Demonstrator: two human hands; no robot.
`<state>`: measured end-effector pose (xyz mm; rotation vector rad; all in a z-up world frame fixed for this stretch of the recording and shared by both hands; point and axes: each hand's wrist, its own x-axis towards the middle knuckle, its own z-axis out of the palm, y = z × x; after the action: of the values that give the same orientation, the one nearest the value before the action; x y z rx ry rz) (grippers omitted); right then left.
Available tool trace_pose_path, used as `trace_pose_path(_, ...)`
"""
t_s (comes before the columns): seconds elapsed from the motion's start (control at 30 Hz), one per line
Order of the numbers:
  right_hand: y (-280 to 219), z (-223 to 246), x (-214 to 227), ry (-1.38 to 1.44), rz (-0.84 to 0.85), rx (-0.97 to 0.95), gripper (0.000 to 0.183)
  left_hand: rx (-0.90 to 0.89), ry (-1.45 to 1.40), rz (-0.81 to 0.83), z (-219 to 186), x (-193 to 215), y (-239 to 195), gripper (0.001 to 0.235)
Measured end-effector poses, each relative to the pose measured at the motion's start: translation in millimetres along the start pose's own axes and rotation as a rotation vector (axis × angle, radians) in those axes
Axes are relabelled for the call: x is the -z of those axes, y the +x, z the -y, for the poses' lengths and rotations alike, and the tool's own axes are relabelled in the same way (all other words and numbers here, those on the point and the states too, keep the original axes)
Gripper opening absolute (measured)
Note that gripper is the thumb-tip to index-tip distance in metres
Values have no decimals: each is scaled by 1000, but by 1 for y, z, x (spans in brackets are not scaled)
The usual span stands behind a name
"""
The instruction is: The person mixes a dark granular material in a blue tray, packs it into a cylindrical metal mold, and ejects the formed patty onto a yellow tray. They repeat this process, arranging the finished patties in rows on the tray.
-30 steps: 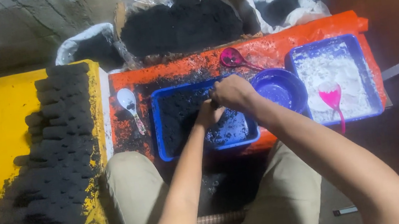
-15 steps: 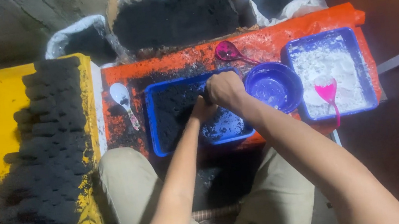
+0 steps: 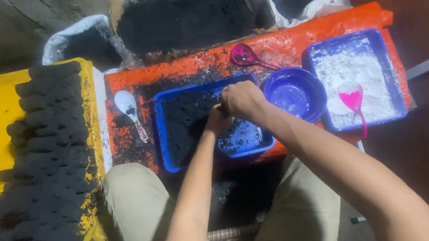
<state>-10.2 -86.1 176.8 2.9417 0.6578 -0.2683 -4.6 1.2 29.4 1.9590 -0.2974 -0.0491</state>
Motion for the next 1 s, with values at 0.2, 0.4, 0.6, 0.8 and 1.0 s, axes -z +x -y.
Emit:
trace_pose_path(0.2,-9,6,-5,119,-62,-179,20,-31,-8,-18,2,-4,-1,7)
trace_pose_path(0.4,-23,1,38,14,54,63,27,-60,-11,-11,7,-10,-4,5)
trace_pose_path(0.6,-13,0,-9,366,-448,-204,31,-604,825,33,28,-1,2,14)
trace_pose_path(0.8,-5,-3,4,-52,-44,-52,20,210,-176,59,-11,7,-14,17)
trace_pose_path(1.0,-9,-11,4,156,66,-286,17,371,52,182,-16,3,0,28)
